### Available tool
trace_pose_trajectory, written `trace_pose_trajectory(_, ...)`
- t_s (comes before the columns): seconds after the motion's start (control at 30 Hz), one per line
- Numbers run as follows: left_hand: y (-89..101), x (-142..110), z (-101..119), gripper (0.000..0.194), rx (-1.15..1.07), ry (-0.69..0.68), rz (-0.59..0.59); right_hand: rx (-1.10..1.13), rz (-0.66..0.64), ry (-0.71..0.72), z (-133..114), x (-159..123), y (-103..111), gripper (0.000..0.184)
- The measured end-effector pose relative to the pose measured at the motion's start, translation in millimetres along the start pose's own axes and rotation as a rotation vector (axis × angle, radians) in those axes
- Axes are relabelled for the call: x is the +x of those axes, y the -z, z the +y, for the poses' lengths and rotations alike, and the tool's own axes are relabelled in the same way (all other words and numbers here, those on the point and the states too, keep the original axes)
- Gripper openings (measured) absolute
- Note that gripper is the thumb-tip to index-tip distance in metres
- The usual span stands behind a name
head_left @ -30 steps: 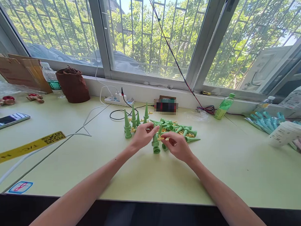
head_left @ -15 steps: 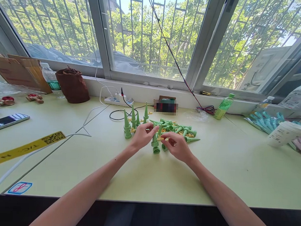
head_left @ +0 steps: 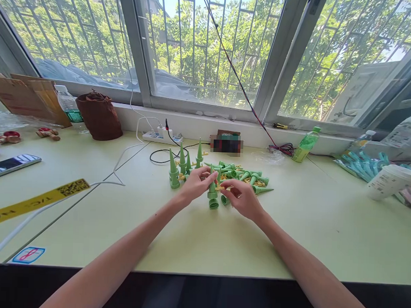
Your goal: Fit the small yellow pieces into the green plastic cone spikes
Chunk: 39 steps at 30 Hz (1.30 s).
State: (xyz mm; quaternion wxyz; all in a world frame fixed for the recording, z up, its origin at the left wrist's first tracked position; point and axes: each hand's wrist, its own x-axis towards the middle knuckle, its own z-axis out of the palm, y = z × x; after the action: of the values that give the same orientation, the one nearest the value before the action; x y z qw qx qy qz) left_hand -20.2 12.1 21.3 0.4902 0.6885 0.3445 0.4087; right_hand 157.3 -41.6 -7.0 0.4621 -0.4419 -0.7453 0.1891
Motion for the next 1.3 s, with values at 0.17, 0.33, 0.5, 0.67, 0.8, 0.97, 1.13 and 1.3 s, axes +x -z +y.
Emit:
trace_pose_trajectory(0.17,0.8,-1.0,1.0,0.040,-0.026,0.037,-0.042,0.032,0.005,-0.013,-0.1,0.2,-0.3,0.021)
trace_pose_trajectory(0.33,0.8,-0.2,0.7,0.039,-0.054,0.051,-0.049,0.059,0.002,-0.038,-0.3,0.3,0.0,0.023)
trace_pose_trajectory(0.5,0.3,-0.3,1.0,0.037,-0.093,0.087,-0.049,0.090,-0.001,-0.075,-2.3,0.7,0.5,0.023)
trace_pose_trajectory(0.67,-0.6,-1.3,0.4,0.036,-0.104,0.089,-0.045,0.069,-0.003,-0.065,-2.0,1.0,0.9,0.025)
trace_pose_trajectory(0.8,-1.2,-1.7,0.1,0.037,-0.113,0.078,-0.052,0.024,-0.009,-0.054,-1.4,1.2,1.1,0.027)
trace_pose_trajectory(0.97,-2.5,-2.4,1.6,0.039,-0.119,0.066,-0.064,-0.036,-0.027,-0.039,-0.8,1.6,0.8,0.033)
trace_pose_trajectory(1.13,-2.4,-2.0,1.9,0.037,-0.118,0.061,-0.064,-0.041,-0.018,-0.044,-2.2,1.4,1.1,0.036)
trace_pose_trajectory(1.3,-1.4,-1.6,1.1,0.037,-0.097,0.059,-0.032,-0.001,-0.032,-0.048,-2.3,0.3,0.9,0.023)
